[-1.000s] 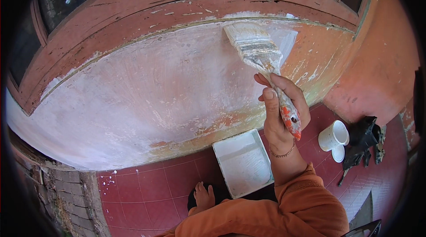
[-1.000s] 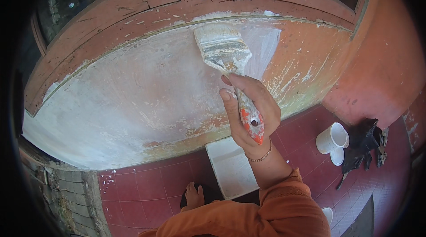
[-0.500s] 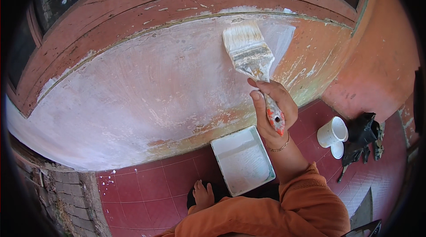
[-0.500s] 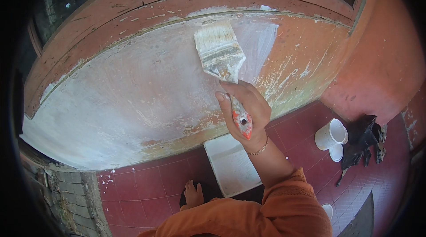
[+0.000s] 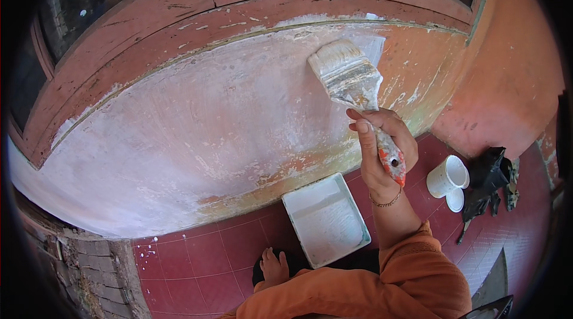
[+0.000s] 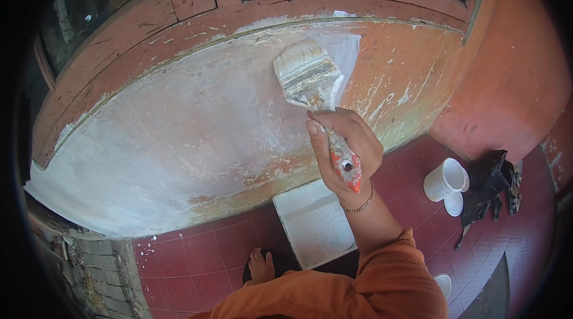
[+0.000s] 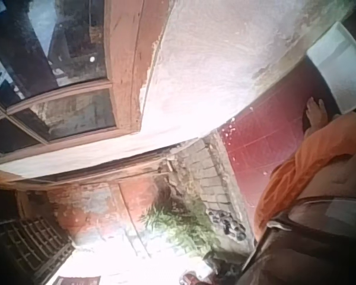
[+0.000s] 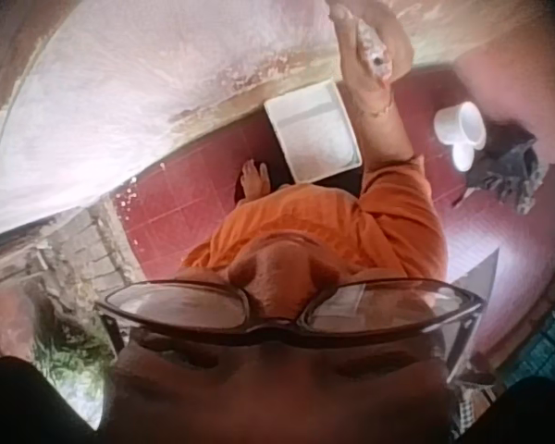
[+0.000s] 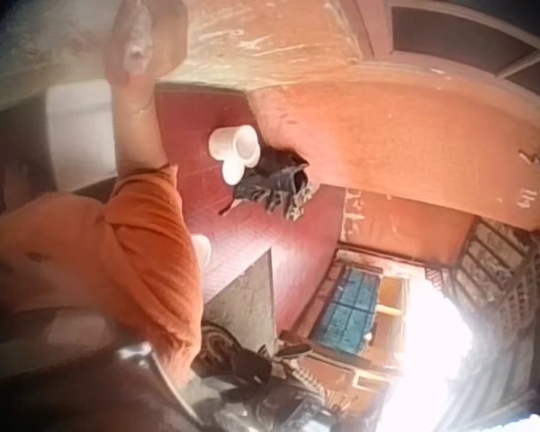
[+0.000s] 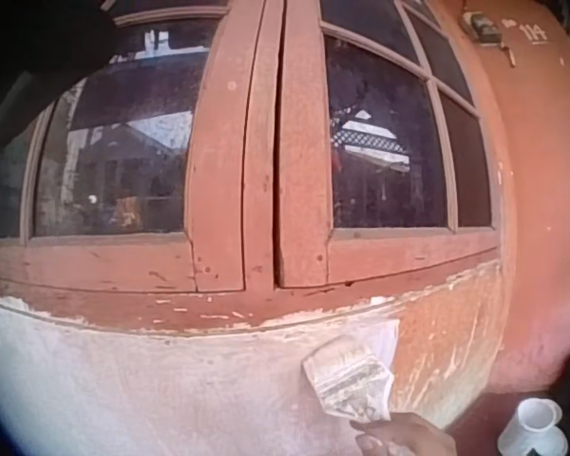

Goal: The person paints a wall using a brush. They dip the brush into a white paint tray on the floor, wipe the excess paint, and then apply vertical strokes to an orange exterior wall, covering a rectangular section.

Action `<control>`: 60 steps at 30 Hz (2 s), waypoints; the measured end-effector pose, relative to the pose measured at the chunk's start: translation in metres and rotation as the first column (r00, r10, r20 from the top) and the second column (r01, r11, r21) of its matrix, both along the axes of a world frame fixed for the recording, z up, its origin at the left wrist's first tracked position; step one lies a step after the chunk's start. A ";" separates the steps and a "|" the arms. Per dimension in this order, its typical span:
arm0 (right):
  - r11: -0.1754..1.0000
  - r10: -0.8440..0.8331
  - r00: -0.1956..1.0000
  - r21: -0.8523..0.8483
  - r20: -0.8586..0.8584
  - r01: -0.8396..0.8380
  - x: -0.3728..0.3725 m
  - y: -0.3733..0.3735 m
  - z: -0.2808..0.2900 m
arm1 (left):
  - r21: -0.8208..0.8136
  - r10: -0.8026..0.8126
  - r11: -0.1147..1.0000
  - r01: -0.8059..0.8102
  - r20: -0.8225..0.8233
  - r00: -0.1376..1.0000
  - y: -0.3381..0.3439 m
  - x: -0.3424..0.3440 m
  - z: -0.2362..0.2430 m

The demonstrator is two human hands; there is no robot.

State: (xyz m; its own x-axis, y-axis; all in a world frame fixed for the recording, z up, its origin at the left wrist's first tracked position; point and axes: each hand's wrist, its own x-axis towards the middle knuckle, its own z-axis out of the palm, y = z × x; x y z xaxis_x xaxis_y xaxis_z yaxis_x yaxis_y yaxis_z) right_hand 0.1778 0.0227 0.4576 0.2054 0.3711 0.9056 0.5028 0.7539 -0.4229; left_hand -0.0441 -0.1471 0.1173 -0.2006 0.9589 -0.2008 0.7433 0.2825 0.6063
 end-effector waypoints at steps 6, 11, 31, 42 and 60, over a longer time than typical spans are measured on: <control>0.991 -0.043 0.999 0.126 0.007 0.042 0.013 0.023 -0.003 | -0.035 -0.012 0.999 0.012 0.008 1.000 0.000 0.002 0.008; 1.000 0.013 0.987 0.007 -0.160 -0.012 0.029 0.020 -0.034 | -0.039 -0.004 0.999 0.005 0.029 1.000 -0.001 0.001 0.004; 0.974 0.226 0.818 0.097 -0.529 -0.206 0.047 0.028 -0.004 | -0.052 -0.016 0.999 0.008 -0.164 0.986 0.002 0.011 -0.001; 0.953 0.254 0.749 0.025 -0.612 -0.303 0.062 -0.001 -0.043 | -0.122 -0.041 0.992 0.017 -0.192 0.981 0.005 0.016 0.004; 0.894 -0.024 0.909 -0.416 -0.416 -0.167 0.102 0.008 -0.221 | -0.151 -0.106 0.986 0.072 -0.226 0.968 0.005 0.021 0.005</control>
